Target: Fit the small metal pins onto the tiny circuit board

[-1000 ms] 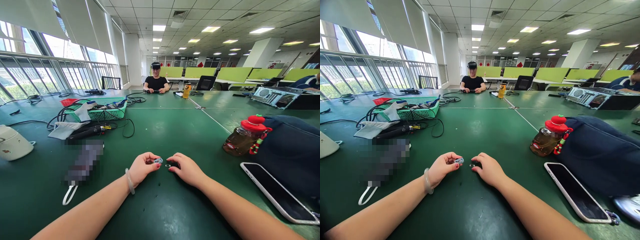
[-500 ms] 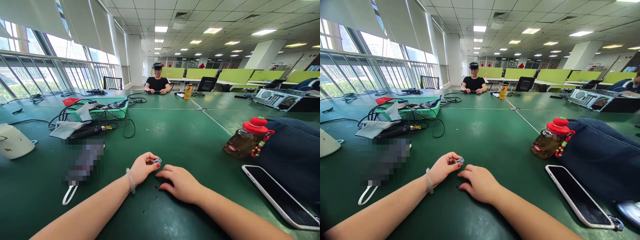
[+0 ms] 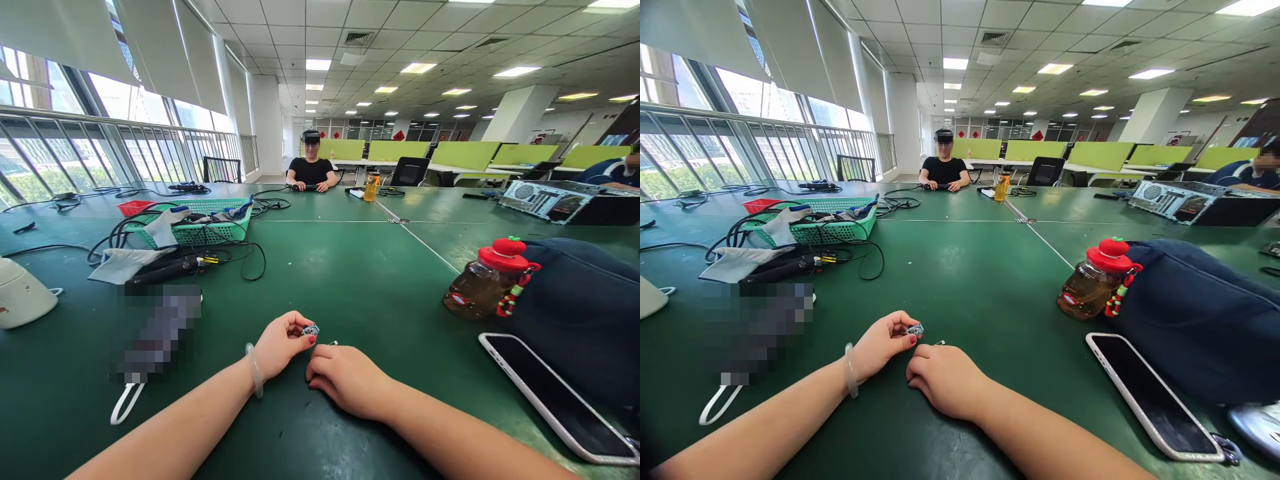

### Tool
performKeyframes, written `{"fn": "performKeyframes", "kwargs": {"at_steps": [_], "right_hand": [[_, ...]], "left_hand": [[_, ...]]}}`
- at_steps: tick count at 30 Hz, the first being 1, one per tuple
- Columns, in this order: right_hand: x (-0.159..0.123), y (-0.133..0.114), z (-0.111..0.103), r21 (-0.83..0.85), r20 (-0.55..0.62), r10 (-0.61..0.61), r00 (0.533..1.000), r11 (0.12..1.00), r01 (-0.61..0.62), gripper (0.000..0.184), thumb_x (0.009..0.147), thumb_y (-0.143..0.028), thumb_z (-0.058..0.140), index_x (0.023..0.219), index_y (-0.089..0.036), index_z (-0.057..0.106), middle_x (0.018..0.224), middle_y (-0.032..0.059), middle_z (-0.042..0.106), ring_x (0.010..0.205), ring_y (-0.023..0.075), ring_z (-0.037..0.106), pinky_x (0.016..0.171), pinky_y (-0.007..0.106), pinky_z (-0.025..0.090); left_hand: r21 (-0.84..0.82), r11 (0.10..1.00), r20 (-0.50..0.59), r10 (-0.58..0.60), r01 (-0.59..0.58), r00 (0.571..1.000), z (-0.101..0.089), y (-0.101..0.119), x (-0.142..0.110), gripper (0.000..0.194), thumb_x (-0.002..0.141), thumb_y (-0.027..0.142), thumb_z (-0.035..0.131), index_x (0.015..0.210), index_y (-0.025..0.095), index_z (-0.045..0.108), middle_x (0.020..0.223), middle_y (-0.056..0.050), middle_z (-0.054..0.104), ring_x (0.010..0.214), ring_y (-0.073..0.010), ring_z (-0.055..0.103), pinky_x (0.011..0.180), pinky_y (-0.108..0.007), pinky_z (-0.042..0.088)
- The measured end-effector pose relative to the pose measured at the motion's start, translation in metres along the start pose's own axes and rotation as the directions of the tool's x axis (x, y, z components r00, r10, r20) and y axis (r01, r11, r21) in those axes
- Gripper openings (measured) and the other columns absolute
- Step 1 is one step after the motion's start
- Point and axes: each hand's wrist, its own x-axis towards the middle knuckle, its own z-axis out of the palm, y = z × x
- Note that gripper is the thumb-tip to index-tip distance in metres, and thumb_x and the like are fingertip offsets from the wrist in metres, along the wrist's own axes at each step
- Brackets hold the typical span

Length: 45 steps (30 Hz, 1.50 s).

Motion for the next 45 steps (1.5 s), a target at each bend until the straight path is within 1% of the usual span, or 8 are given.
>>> {"fn": "performKeyframes", "kwargs": {"at_steps": [15,18,20,23,25,31,39,45], "right_hand": [[-0.002,-0.003,-0.002,-0.283,0.072,-0.134,0.988,0.947,0.149,0.018,0.088,-0.027,0.035,0.084,-0.018,0.051,0.080,0.0031,0.056,0.066,0.0141,0.052,0.060,0.025,0.037],[-0.003,0.000,-0.003,-0.188,-0.022,-0.099,0.995,0.978,0.093,0.016,0.087,-0.025,0.037,0.082,-0.019,0.051,0.080,0.0026,0.056,0.068,0.0133,0.051,0.061,0.024,0.037],[-0.005,0.004,-0.004,-0.065,-0.171,-0.031,0.985,0.998,0.020,0.014,0.086,-0.023,0.037,0.083,-0.019,0.051,0.079,0.0023,0.056,0.068,0.0124,0.051,0.061,0.023,0.038],[-0.006,0.009,-0.006,0.112,-0.419,0.067,0.906,0.993,-0.021,0.014,0.087,-0.022,0.038,0.085,-0.019,0.052,0.077,0.0021,0.056,0.066,0.0113,0.050,0.061,0.022,0.039],[-0.006,0.012,-0.005,0.158,-0.503,0.076,0.861,0.987,0.005,0.012,0.086,-0.022,0.041,0.084,-0.019,0.052,0.076,0.0020,0.056,0.065,0.0108,0.049,0.060,0.022,0.039],[-0.006,0.014,-0.002,0.108,-0.522,-0.047,0.852,0.987,0.121,0.010,0.084,-0.018,0.043,0.086,-0.019,0.053,0.076,0.0025,0.057,0.066,0.0112,0.050,0.060,0.022,0.041],[-0.008,0.008,-0.006,0.021,-0.645,-0.155,0.748,0.975,0.220,0.009,0.081,-0.016,0.048,0.086,-0.018,0.056,0.077,0.0029,0.056,0.065,0.0100,0.050,0.058,0.022,0.042],[-0.011,0.000,-0.005,0.000,-0.659,-0.197,0.725,0.965,0.262,0.011,0.080,-0.017,0.051,0.088,-0.020,0.057,0.076,0.0020,0.055,0.062,0.0090,0.048,0.056,0.021,0.042]], "left_hand": [[0.001,1.000,0.016,0.003,-0.003,1.000,0.001,-0.001,0.001,0.030,0.061,0.030,0.070,0.080,0.013,0.055,0.080,-0.004,0.063,0.076,-0.0140,0.058,0.074,-0.029,0.045],[-0.019,1.000,0.024,0.015,-0.014,1.000,0.001,0.000,0.000,0.030,0.061,0.030,0.071,0.080,0.013,0.054,0.080,-0.004,0.062,0.075,-0.0134,0.057,0.074,-0.029,0.044],[-0.046,0.999,0.044,0.031,-0.029,0.999,0.000,0.002,-0.002,0.030,0.061,0.030,0.071,0.080,0.013,0.054,0.079,-0.004,0.061,0.074,-0.0125,0.056,0.072,-0.027,0.043],[-0.095,0.995,0.103,0.037,-0.028,0.994,0.001,0.005,-0.006,0.030,0.062,0.029,0.071,0.080,0.013,0.054,0.077,-0.002,0.060,0.071,-0.0109,0.054,0.069,-0.025,0.041],[-0.143,0.990,0.160,0.036,-0.013,0.986,0.003,0.007,-0.010,0.031,0.060,0.029,0.072,0.079,0.013,0.053,0.075,-0.001,0.058,0.067,-0.0095,0.052,0.066,-0.023,0.040],[-0.283,0.959,0.254,0.052,0.023,0.966,0.008,0.009,-0.016,0.032,0.060,0.029,0.073,0.077,0.013,0.052,0.071,0.001,0.053,0.064,-0.0070,0.045,0.061,-0.021,0.035],[-0.386,0.919,0.294,0.037,0.083,0.955,0.010,0.010,-0.016,0.031,0.060,0.027,0.074,0.080,0.012,0.054,0.070,0.001,0.054,0.062,-0.0064,0.046,0.059,-0.019,0.032],[-0.525,0.821,0.437,0.033,0.225,0.899,0.008,0.007,-0.019,0.035,0.056,0.026,0.077,0.081,0.012,0.056,0.069,0.001,0.055,0.062,-0.0063,0.048,0.059,-0.018,0.033]]}}
